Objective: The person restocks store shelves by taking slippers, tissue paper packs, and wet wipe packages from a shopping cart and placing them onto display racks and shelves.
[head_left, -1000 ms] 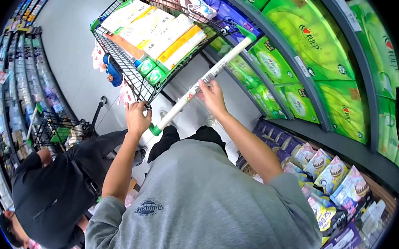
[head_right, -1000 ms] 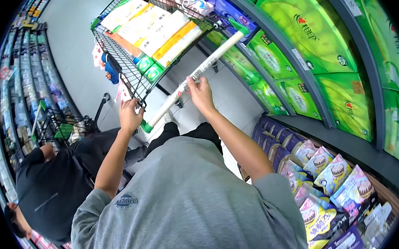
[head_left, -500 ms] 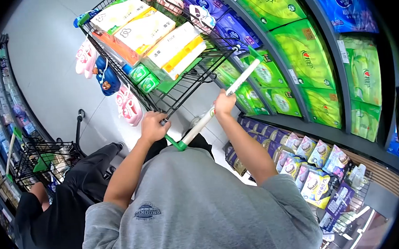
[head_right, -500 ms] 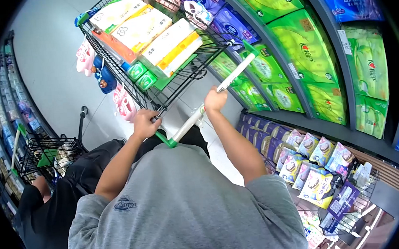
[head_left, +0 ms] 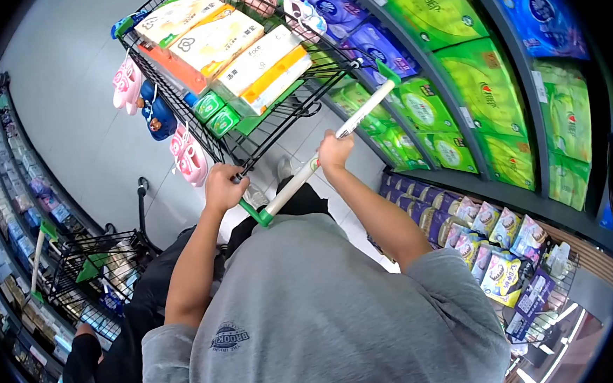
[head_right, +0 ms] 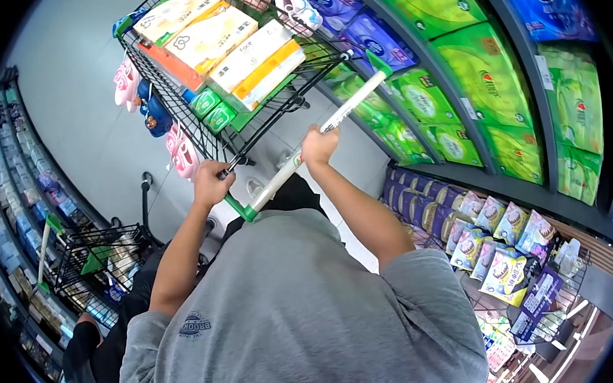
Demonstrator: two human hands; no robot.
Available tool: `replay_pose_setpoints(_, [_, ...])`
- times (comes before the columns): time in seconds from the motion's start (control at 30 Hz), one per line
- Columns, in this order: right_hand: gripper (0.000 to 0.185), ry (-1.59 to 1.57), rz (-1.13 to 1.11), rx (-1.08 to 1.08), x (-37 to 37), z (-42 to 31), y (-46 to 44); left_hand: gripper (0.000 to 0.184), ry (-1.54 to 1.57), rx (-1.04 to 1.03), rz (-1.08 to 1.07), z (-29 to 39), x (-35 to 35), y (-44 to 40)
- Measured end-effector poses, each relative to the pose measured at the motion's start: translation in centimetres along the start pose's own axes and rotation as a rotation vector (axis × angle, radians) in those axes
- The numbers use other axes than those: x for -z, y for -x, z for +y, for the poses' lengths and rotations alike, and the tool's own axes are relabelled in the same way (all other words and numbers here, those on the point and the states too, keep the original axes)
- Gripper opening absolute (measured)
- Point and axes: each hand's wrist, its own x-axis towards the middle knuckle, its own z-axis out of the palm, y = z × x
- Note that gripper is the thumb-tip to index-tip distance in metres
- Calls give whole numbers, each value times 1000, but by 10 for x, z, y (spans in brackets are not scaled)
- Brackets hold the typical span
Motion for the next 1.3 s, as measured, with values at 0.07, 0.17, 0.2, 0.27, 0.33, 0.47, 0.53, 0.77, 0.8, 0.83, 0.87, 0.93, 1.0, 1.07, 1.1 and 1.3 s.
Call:
replay_pose_setpoints(0.07, [26,-36,-46,-66,-15,-4,2,24,-12,7,-1,-5,14,-8])
replay_pose_setpoints(0.17, [25,-6,-26,42,-51,8,-4,24,62,75,32,-12,36,-20])
replay_pose_setpoints(0.2, [26,-9,-34,45,-62,5,-2,24,66,112,20,-13,44,-26])
replay_pose_setpoints(0.27, [31,-23,-75,33,-82,-4,-3,25,51,158,21,-24,55,-38])
replay_pose_setpoints(0.33, [33,-57,-123,49,-101,-14,1,25,22,146,48,-40,63,-47])
replay_pose_setpoints(0.47, [37,-21,-204,217,-128,-59,26,26,-47,115,64,-73,89,-67])
replay_pose_setpoints(0.53, [41,-9,-349,251,-140,-74,27,25,-115,161,39,-82,106,-83])
replay_pose_setpoints(0.77, [40,585,-1217,176,-164,-188,-18,17,-423,589,99,-109,145,-133])
replay_pose_setpoints(0.8, [38,665,-1079,477,-174,-203,-26,18,-409,549,125,-123,154,-134])
replay_pose_setpoints(0.83, [35,737,-922,772,-186,-220,-34,18,-391,510,151,-122,163,-143])
replay_pose_setpoints(0.87, [33,618,-882,834,-200,-241,-41,20,-391,546,179,-119,173,-148])
replay_pose_setpoints(0.93, [29,316,-725,1130,-241,-264,-66,18,-379,549,249,-121,189,-157])
replay_pose_setpoints(1.0, [23,198,-577,1434,-288,-279,-98,20,-370,578,212,-130,208,-172])
replay_pose_setpoints(1.07, [22,258,-548,1651,-329,-271,-133,23,-454,656,98,-147,222,-184])
replay_pose_setpoints(1.1, [25,315,-563,1689,-341,-272,-133,23,-418,677,136,-149,229,-186])
replay_pose_setpoints(1.3, [29,430,-614,1592,-401,-296,-96,18,-300,733,228,-188,272,-205])
